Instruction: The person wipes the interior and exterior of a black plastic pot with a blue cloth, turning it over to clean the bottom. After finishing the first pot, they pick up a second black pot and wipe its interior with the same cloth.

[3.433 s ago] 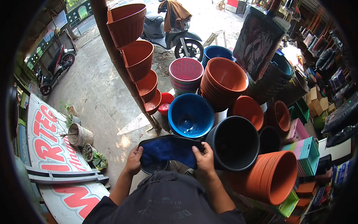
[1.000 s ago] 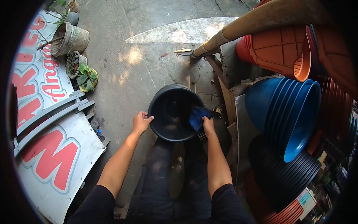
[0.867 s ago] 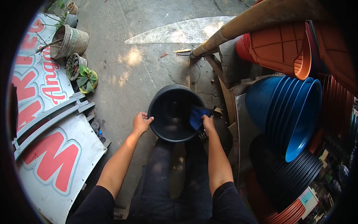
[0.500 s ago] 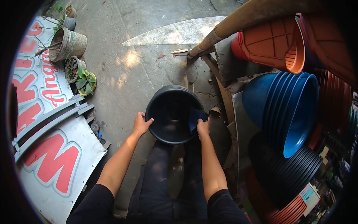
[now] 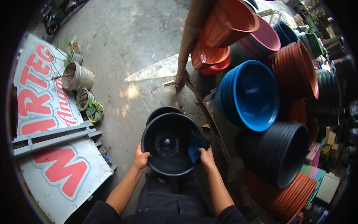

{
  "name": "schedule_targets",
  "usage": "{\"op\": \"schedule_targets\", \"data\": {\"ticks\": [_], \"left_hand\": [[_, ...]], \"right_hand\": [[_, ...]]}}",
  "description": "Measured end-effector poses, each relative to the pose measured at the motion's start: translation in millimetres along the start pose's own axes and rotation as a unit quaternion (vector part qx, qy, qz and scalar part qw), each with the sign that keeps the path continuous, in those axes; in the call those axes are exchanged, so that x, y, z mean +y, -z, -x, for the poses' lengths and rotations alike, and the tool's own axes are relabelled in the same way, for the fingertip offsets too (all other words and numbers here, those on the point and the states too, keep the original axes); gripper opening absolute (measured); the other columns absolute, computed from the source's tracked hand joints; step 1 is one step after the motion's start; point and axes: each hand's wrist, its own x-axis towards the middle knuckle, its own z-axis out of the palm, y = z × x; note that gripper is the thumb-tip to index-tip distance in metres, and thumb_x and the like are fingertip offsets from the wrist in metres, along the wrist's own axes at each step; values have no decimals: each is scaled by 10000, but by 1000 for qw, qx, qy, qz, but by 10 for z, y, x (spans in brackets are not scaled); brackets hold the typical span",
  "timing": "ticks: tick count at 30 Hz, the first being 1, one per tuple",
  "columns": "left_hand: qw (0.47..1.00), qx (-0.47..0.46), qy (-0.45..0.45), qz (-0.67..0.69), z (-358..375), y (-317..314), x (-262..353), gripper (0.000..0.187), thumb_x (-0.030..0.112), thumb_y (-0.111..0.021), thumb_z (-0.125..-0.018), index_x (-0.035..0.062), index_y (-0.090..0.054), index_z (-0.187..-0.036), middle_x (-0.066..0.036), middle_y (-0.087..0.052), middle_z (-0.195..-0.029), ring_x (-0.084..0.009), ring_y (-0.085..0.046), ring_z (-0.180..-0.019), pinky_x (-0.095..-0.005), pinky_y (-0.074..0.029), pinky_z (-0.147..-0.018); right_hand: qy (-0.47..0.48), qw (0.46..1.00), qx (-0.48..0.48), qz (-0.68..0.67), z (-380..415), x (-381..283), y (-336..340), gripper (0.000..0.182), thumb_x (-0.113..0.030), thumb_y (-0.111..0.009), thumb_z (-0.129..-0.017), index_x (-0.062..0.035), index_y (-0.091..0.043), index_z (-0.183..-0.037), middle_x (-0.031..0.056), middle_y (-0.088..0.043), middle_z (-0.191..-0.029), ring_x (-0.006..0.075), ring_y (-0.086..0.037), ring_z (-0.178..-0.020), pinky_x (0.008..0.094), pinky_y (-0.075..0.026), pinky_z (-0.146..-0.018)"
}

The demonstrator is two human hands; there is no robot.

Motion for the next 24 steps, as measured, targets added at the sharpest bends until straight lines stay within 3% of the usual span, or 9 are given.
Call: {"op": "schedule_targets", "data": {"ticks": [6,7,10,12,13,18,20,22,24], "left_hand": [[996,-34,-86,18,1124,-203,-23,594,-200,-443,-675,89,-478,-1193,-103,-618,-1008,-197,-649,-803,-275,-565,-709],[993,-40,-103,-52,1268,-213,-52,630,-183,-471,-702,50,-446,-1287,-128,-599,-1140,-225,-646,-975,-304,-545,-823],[941,-113,-289,-139,1780,-534,-221,777,-178,-458,-681,3,-378,-1432,-146,-529,-1345,-253,-561,-1215,-318,-450,-1025],[909,-151,-337,-193,1968,-596,-351,831,-180,-448,-671,-11,-326,-1475,-142,-480,-1411,-239,-498,-1288,-318,-391,-1077],[877,-179,-375,-240,2000,-631,-386,888,-182,-438,-660,-24,-274,-1519,-138,-431,-1477,-225,-435,-1360,-318,-332,-1130],[928,-227,-255,-148,2368,-923,-423,893,-174,-450,-650,-40,-277,-1516,-121,-434,-1485,-187,-438,-1351,-287,-349,-1109],[936,-243,-212,-140,2533,-1043,-415,912,-171,-456,-646,-33,-264,-1526,-117,-439,-1482,-185,-443,-1346,-280,-352,-1103],[935,-262,-222,-83,2681,-1197,-409,512,-182,-456,-650,101,-493,-1074,-38,-605,-929,-124,-586,-727,-235,-480,-606],[924,-275,-247,-100,2597,-1221,-427,503,-183,-456,-647,107,-483,-1057,-40,-599,-926,-128,-589,-736,-237,-487,-612]], "right_hand": [[305,943,99,86,1253,-95,227,657,-87,-593,-866,-19,-378,-1482,186,-505,-1429,275,-497,-1321,345,-363,-1105],[317,940,107,69,1356,-79,277,657,-87,-593,-866,-19,-378,-1482,186,-505,-1429,275,-497,-1321,345,-363,-1105],[284,956,70,-34,1638,105,347,584,-134,-607,-881,24,-447,-1421,202,-562,-1361,286,-540,-1273,349,-390,-1074],[103,986,57,-119,1704,137,321,507,-210,-619,-906,56,-532,-1329,222,-629,-1253,300,-589,-1203,366,-426,-1024],[114,982,66,-138,1722,164,267,499,-252,-618,-917,66,-552,-1296,231,-648,-1207,308,-607,-1169,372,-438,-1002],[166,967,182,-72,1527,138,-22,534,-416,-483,-993,7,-578,-1304,298,-656,-1140,443,-610,-1113,475,-432,-1011],[396,857,243,221,803,632,-309,504,-366,-507,-957,-52,-560,-1347,295,-641,-1158,489,-556,-1156,538,-379,-1055],[401,827,126,374,1125,256,-110,552,-351,-538,-916,-56,-523,-1381,289,-597,-1233,489,-511,-1209,546,-347,-1080],[393,763,-2,514,1415,-48,57,614,-337,-569,-874,-60,-486,-1415,284,-554,-1308,490,-466,-1261,554,-316,-1104]]}}
